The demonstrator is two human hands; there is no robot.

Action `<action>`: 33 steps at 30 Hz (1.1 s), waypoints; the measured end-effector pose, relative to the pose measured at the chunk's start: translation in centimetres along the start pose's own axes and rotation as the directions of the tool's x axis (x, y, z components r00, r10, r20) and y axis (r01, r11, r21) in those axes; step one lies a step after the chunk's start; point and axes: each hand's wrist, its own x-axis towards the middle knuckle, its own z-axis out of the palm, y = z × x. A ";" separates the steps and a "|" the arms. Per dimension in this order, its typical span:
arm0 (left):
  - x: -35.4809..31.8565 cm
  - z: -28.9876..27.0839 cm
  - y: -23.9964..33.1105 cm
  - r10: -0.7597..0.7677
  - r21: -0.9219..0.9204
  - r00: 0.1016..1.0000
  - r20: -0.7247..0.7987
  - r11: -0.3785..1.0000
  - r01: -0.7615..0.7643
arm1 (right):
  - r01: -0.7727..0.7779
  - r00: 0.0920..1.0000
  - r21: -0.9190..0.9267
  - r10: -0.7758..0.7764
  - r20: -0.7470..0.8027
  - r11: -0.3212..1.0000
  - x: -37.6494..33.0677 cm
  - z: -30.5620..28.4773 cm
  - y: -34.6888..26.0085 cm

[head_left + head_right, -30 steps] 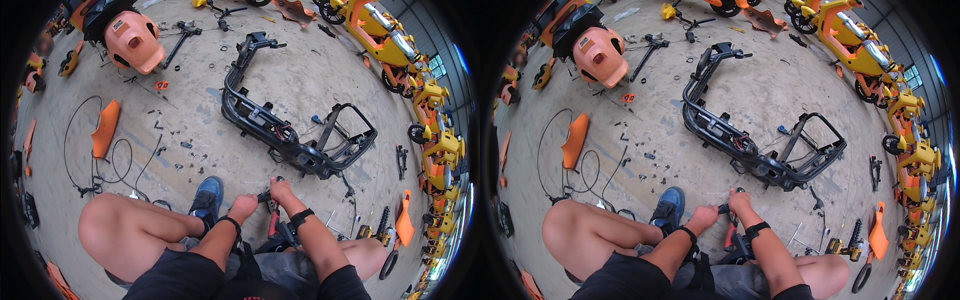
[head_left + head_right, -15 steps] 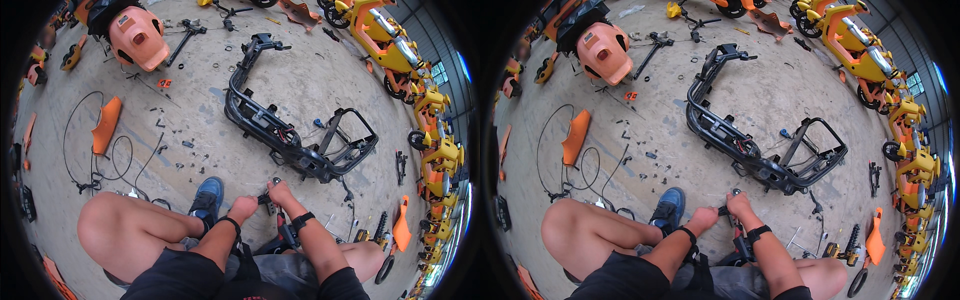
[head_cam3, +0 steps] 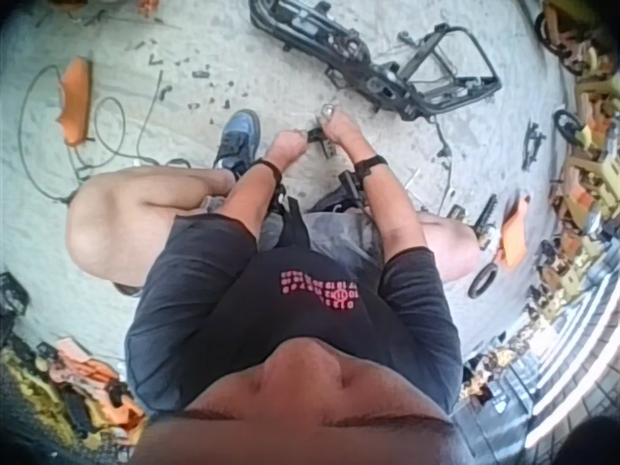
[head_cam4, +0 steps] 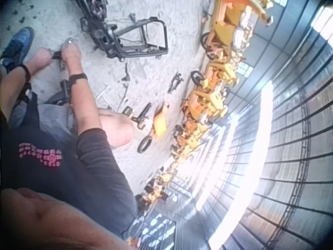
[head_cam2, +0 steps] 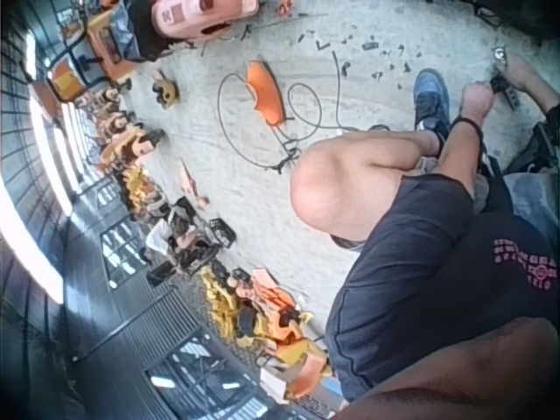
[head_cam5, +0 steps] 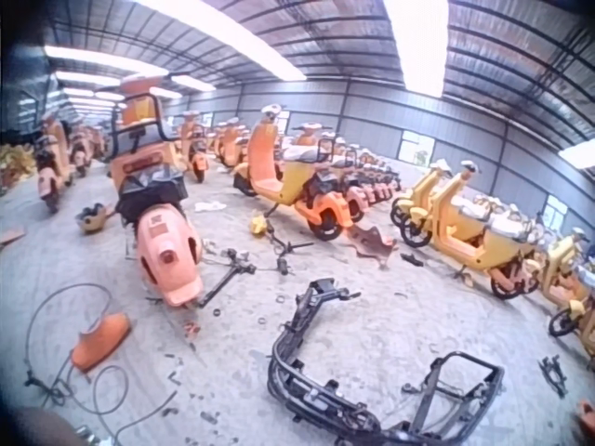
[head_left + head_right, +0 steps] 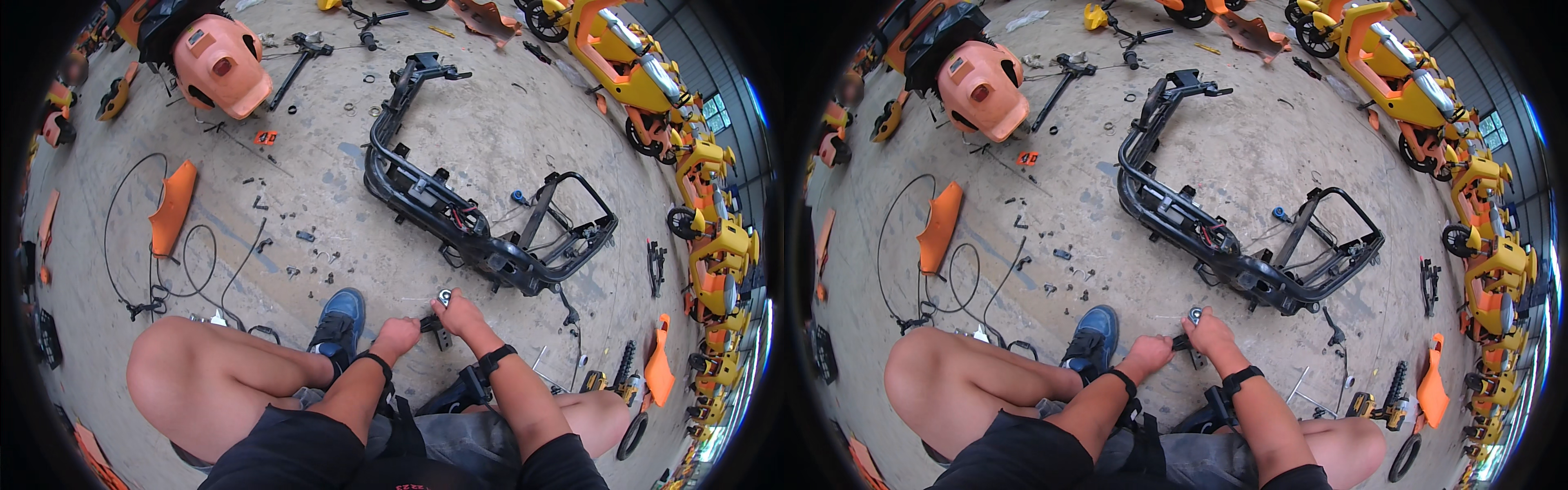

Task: The person assembles components onto a motorcycle frame while sitting on the floor using a ratchet and an adjustable wrench. They align a metal bracket with the frame and use tools to fasten bolts.

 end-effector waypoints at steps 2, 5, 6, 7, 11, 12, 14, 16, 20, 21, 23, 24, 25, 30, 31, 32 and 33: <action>0.1 0.4 -0.1 -0.003 -0.005 1.000 -0.013 1.000 0.003 | 0.019 1.000 -0.005 -0.019 -0.003 1.000 -0.1 -0.3 0.5; 0.2 1.0 -0.4 -0.006 -0.014 0.999 -0.048 1.000 0.005 | 0.071 0.997 -0.068 -0.070 0.008 0.995 -0.1 -0.6 1.1; 0.2 1.0 -0.4 0.001 -0.017 0.999 -0.054 1.000 -0.002 | 0.077 0.997 -0.077 -0.077 0.004 0.994 -0.1 -0.6 1.3; 0.2 1.0 -0.4 0.008 -0.021 0.998 -0.059 1.000 -0.009 | 0.082 0.997 -0.086 -0.083 0.000 0.993 0.1 -0.6 1.5; -0.1 0.6 -0.4 0.015 -0.003 0.998 -0.065 1.000 -0.015 | 0.125 0.992 -0.105 -0.127 -0.016 0.987 0.4 -0.7 2.3; -0.2 0.5 -0.4 0.024 -0.003 0.997 -0.073 1.000 -0.024 | 0.134 0.990 -0.114 -0.137 -0.018 0.984 0.5 -0.7 2.5; -0.2 0.5 -0.4 0.029 0.002 0.996 -0.082 1.000 -0.029 | 0.155 0.987 -0.133 -0.160 -0.024 0.979 0.6 -0.8 2.5; -0.3 0.8 -0.3 0.021 0.013 0.996 -0.087 1.000 -0.020 | 0.170 0.984 -0.145 -0.175 -0.021 0.975 0.6 -1.0 2.5; -0.3 0.6 -0.4 0.088 0.043 0.992 -0.087 0.996 -0.084 | 0.217 0.973 -0.203 -0.229 -0.035 0.955 0.5 -1.4 2.9; -0.2 0.6 -0.8 0.127 0.057 0.988 -0.083 0.991 -0.122 | 0.259 0.960 -0.229 -0.275 -0.042 0.938 0.5 -1.4 3.2; 0.2 0.5 -1.5 0.200 0.078 0.978 -0.062 0.978 -0.195 | 0.338 0.929 -0.278 -0.366 -0.052 0.899 0.6 -1.3 4.2; 0.4 0.3 -1.8 0.235 0.085 0.971 -0.045 0.969 -0.231 | 0.371 0.913 -0.292 -0.404 -0.058 0.882 0.7 -1.1 4.6; 0.6 0.1 -2.1 0.269 0.091 0.963 -0.028 0.960 -0.266 | 0.403 0.895 -0.305 -0.441 -0.064 0.863 0.9 -0.8 4.9; 0.7 -0.4 -1.9 0.273 0.106 0.962 -0.011 0.957 -0.271 | 0.496 0.825 -0.285 -0.548 -0.141 0.820 1.3 0.4 7.0; 0.7 -0.7 -1.7 0.267 0.109 0.964 0.010 0.958 -0.266 | 0.512 0.812 -0.280 -0.564 -0.152 0.812 1.4 0.6 7.4; 0.7 -0.5 -1.9 0.273 0.098 0.962 0.002 0.957 -0.272 | 0.532 0.795 -0.277 -0.585 -0.161 0.800 1.4 0.4 7.3; 0.8 -0.4 -2.0 0.279 0.087 0.960 -0.007 0.957 -0.277 | 0.547 0.791 -0.279 -0.596 -0.139 0.790 1.4 0.2 7.2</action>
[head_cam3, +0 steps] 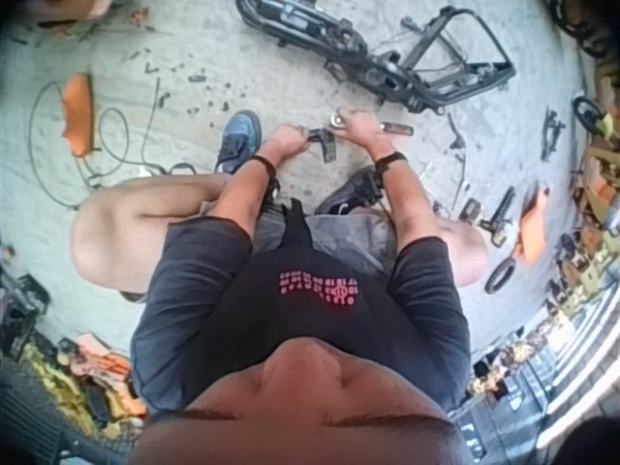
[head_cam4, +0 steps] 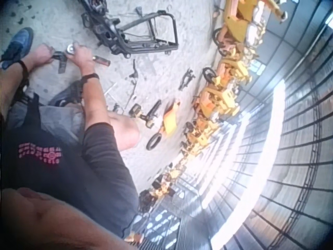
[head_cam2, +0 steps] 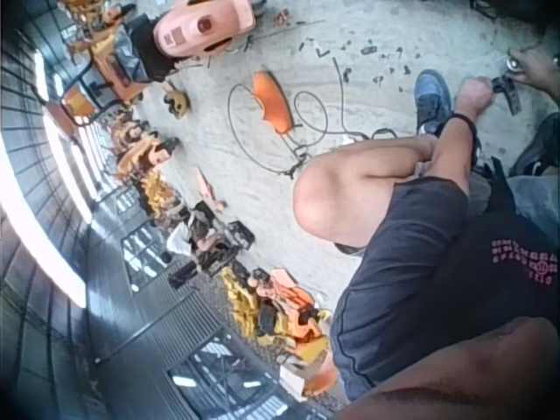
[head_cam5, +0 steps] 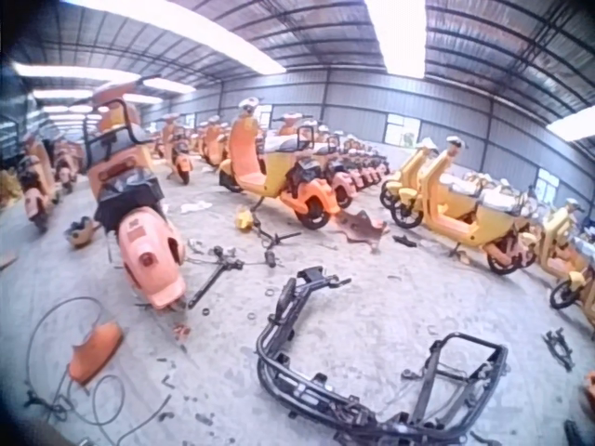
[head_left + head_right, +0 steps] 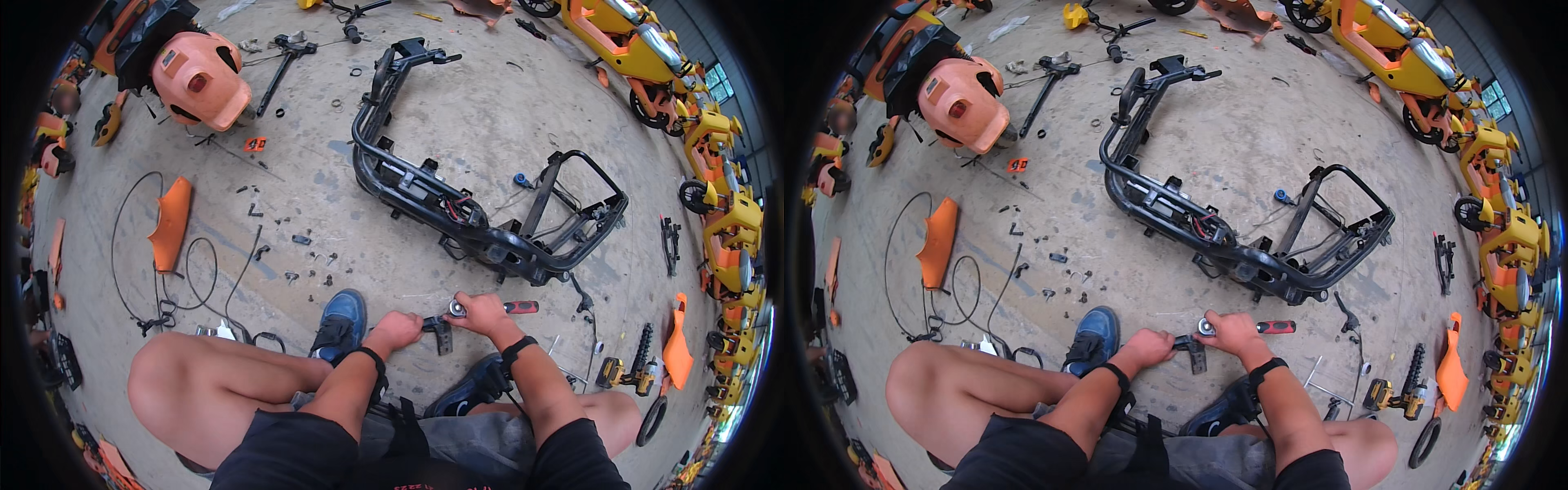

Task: The person assembles components onto a motorcycle frame while sitting on the floor using a ratchet and an adjustable wrench. They align a metal bracket with the frame and use tools to fasten bolts.

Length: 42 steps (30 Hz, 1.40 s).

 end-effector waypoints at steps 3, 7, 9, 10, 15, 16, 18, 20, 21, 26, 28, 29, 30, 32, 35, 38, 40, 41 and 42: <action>0.3 0.2 -0.5 0.039 0.004 0.999 0.018 0.999 -0.039 | 0.073 0.996 0.018 -0.074 0.041 0.997 0.3 -0.7 0.4; 0.7 -1.3 -0.2 0.033 0.021 0.993 0.112 0.999 -0.035 | 0.188 0.982 0.066 -0.189 0.018 0.980 0.9 -0.7 1.8; 0.5 -1.3 -0.3 0.039 0.004 0.996 0.082 0.999 -0.039 | 0.206 0.978 0.076 -0.207 0.002 0.976 0.9 -0.3 1.7; 0.4 -1.3 -0.3 0.042 -0.004 0.997 0.067 0.999 -0.042 | 0.204 0.979 0.075 -0.204 -0.002 0.976 0.9 -0.1 1.6; 0.3 -1.3 -0.2 0.046 0.011 0.998 0.043 0.999 -0.047 | -0.060 0.995 0.011 0.059 0.081 0.998 1.2 -0.2 0.0; 0.3 -1.3 -0.1 0.051 0.012 0.998 0.040 0.999 -0.052 | -0.173 0.981 0.013 0.171 0.093 0.985 1.3 -0.1 -0.5; 0.4 -0.9 -0.3 0.042 0.018 0.996 0.073 0.999 -0.044 | -0.309 0.946 0.016 0.306 0.107 0.951 1.4 0.0 -1.2; 0.5 -0.6 -0.4 0.038 0.013 0.996 0.087 0.999 -0.039 | -0.365 0.926 0.022 0.361 0.114 0.931 1.1 -0.2 -1.6; 0.5 -0.5 -0.5 0.037 0.004 0.996 0.084 0.999 -0.037 | -0.372 0.923 0.011 0.368 0.117 0.928 1.0 -0.3 -1.9; 0.4 -0.7 -0.3 0.020 -0.004 0.997 0.072 1.000 -0.020 | -0.416 0.902 0.011 0.411 0.129 0.909 0.6 -0.1 -3.5; 0.3 -1.1 0.0 0.012 -0.006 0.998 0.068 1.000 -0.011 | -0.466 0.880 0.021 0.460 0.120 0.885 0.9 -0.2 -4.0; 0.3 -1.2 0.0 0.009 0.004 0.997 0.074 1.000 -0.009 | -0.487 0.869 0.027 0.482 0.115 0.873 1.0 -0.2 -4.4; 0.2 -1.3 0.1 0.006 0.013 0.997 0.081 1.000 -0.007 | -0.503 0.861 0.028 0.498 0.105 0.864 1.1 -0.2 -4.7; 0.1 -1.5 0.2 -0.005 0.017 0.996 0.090 1.000 0.003 | -0.535 0.843 0.032 0.531 0.083 0.844 1.1 -0.2 -5.3; -0.1 -1.4 0.4 -0.021 0.002 0.996 0.092 1.000 0.021 | -0.577 0.816 0.072 0.577 0.020 0.813 1.0 0.1 -6.3; -0.3 -0.6 0.4 -0.034 -0.011 0.997 0.066 0.999 0.035 | -0.652 0.757 0.111 0.652 0.044 0.750 1.2 -0.1 -7.3; -0.5 -0.2 0.6 -0.056 -0.021 0.998 0.038 0.998 0.057 | -0.674 0.737 0.123 0.673 0.053 0.728 1.3 -0.1 -7.5; -0.6 0.0 0.9 -0.071 -0.026 0.997 0.026 0.997 0.072 | -0.686 0.726 0.129 0.685 0.059 0.716 1.2 -0.1 -7.5; -0.6 0.1 1.1 -0.086 -0.032 0.996 0.014 0.996 0.087 | -0.712 0.698 0.149 0.714 0.053 0.686 1.2 0.2 -7.2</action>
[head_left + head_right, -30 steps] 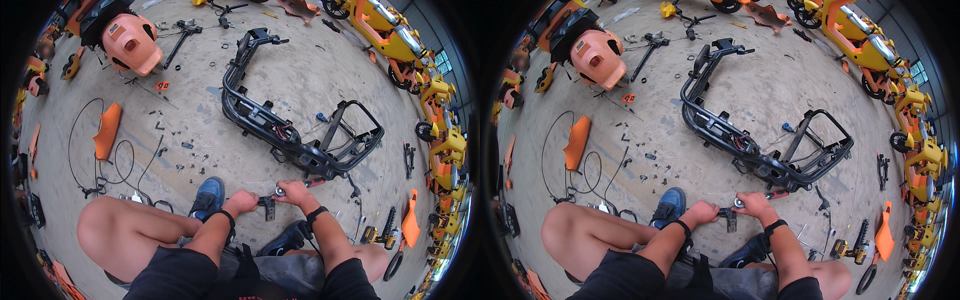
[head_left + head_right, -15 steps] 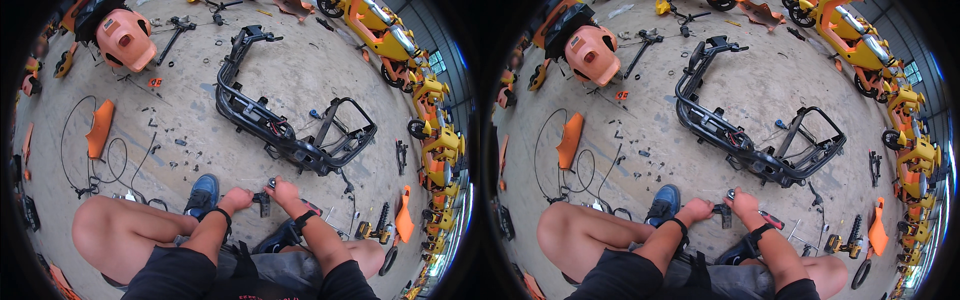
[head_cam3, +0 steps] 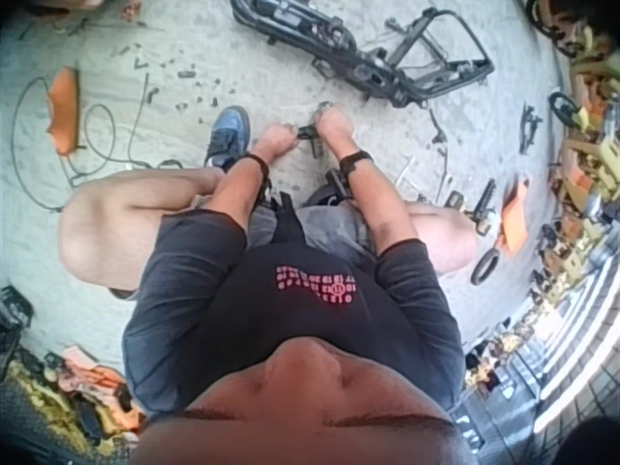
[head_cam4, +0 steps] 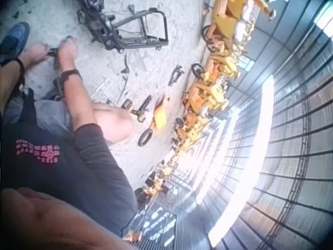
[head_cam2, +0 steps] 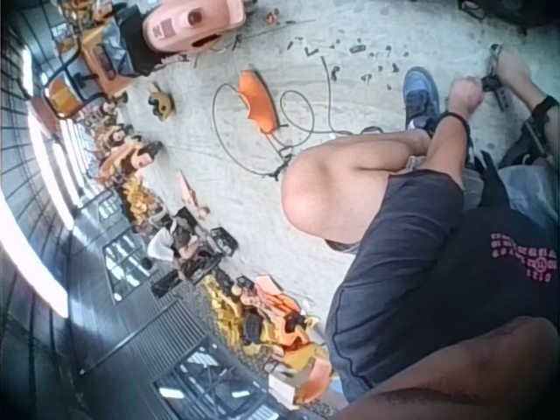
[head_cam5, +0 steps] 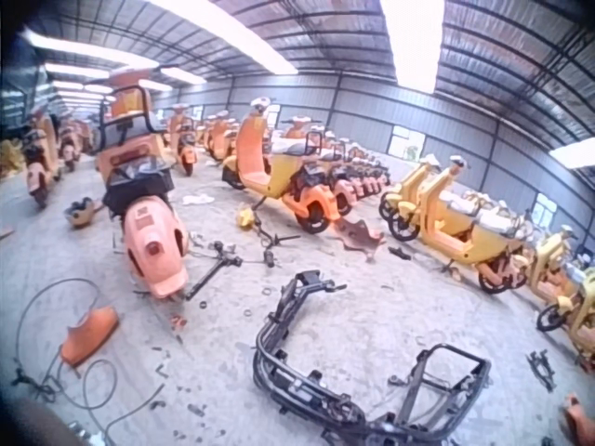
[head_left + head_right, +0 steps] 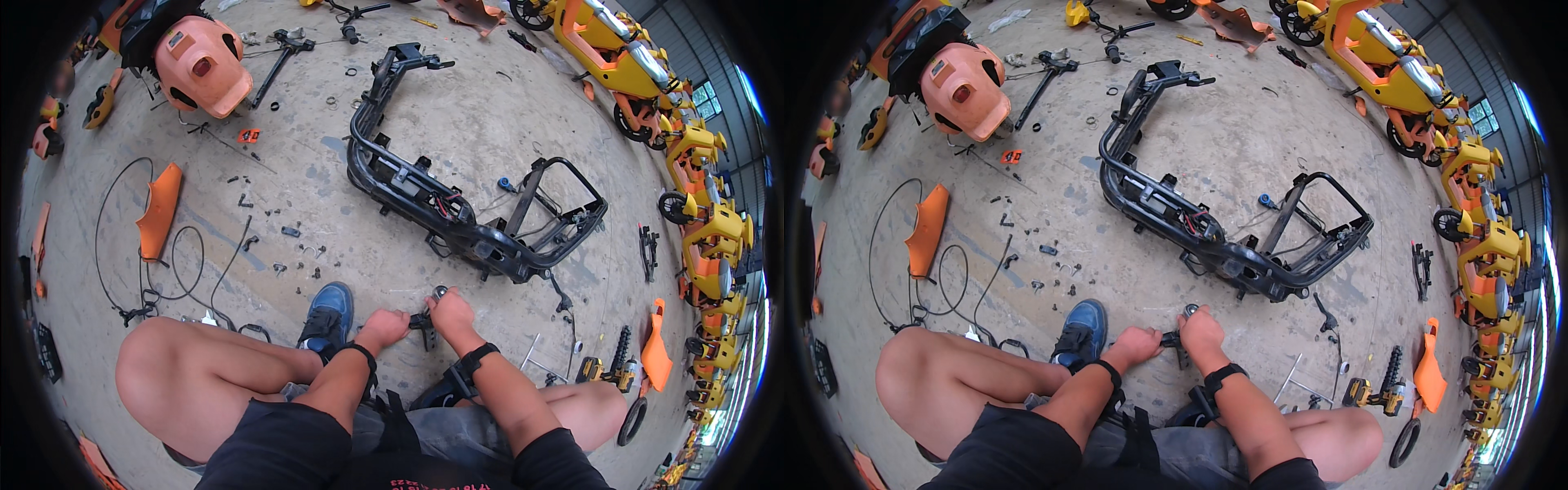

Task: The person assembles components onto a motorcycle frame while sitting on the floor using a ratchet and an adjustable wrench. They align a metal bracket with the frame and use tools to fasten bolts.

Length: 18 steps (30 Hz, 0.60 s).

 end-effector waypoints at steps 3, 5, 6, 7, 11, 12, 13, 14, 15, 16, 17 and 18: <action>-0.2 1.0 0.7 -0.042 0.018 0.999 -0.033 0.999 0.043 | -0.085 0.996 0.049 0.085 -0.012 0.995 0.5 0.6 0.4; -0.3 1.6 0.8 -0.055 0.033 0.997 -0.048 0.998 0.056 | -0.104 0.995 0.051 0.104 0.001 0.993 0.4 0.3 0.4; -0.3 1.8 0.9 -0.054 0.036 0.997 -0.053 0.998 0.056 | -0.094 0.996 0.035 0.094 0.003 0.995 0.3 0.2 0.3; -0.3 2.0 0.9 -0.054 0.038 0.997 -0.057 0.998 0.056 | -0.084 0.996 0.019 0.084 0.007 0.996 0.1 0.2 0.1; -0.2 2.0 1.1 -0.061 0.029 0.996 -0.069 0.998 0.063 | -0.055 0.998 0.021 0.055 0.003 0.998 0.2 0.7 0.2; -0.2 2.0 1.2 -0.067 0.027 0.996 -0.063 0.997 0.069 | -0.048 0.999 0.016 0.048 0.000 0.999 0.2 0.8 0.3; -0.2 2.0 1.2 -0.073 0.026 0.996 -0.057 0.997 0.074 | -0.041 0.999 0.011 0.041 -0.003 0.999 0.2 0.9 0.4; -0.2 2.2 1.1 -0.075 0.032 0.996 -0.056 0.997 0.076 | -0.032 0.999 0.005 0.032 -0.007 0.999 0.1 0.7 0.2; -0.1 2.2 0.9 -0.076 0.039 0.996 -0.055 0.996 0.079 | 0.015 1.000 -0.019 -0.014 0.022 1.000 -0.1 0.4 0.0; -0.1 2.3 0.8 -0.078 0.045 0.995 -0.054 0.996 0.081 | 0.062 0.997 -0.042 -0.060 0.051 0.997 -0.2 -0.1 -0.1; -0.1 1.7 0.8 -0.059 0.044 0.997 -0.046 0.997 0.061 | 0.108 0.991 -0.059 -0.102 0.084 0.992 -0.3 -0.3 -0.2; -0.2 1.0 0.8 -0.039 0.042 0.998 -0.038 0.998 0.041 | 0.126 0.989 -0.065 -0.121 0.084 0.990 -0.2 -0.3 -0.1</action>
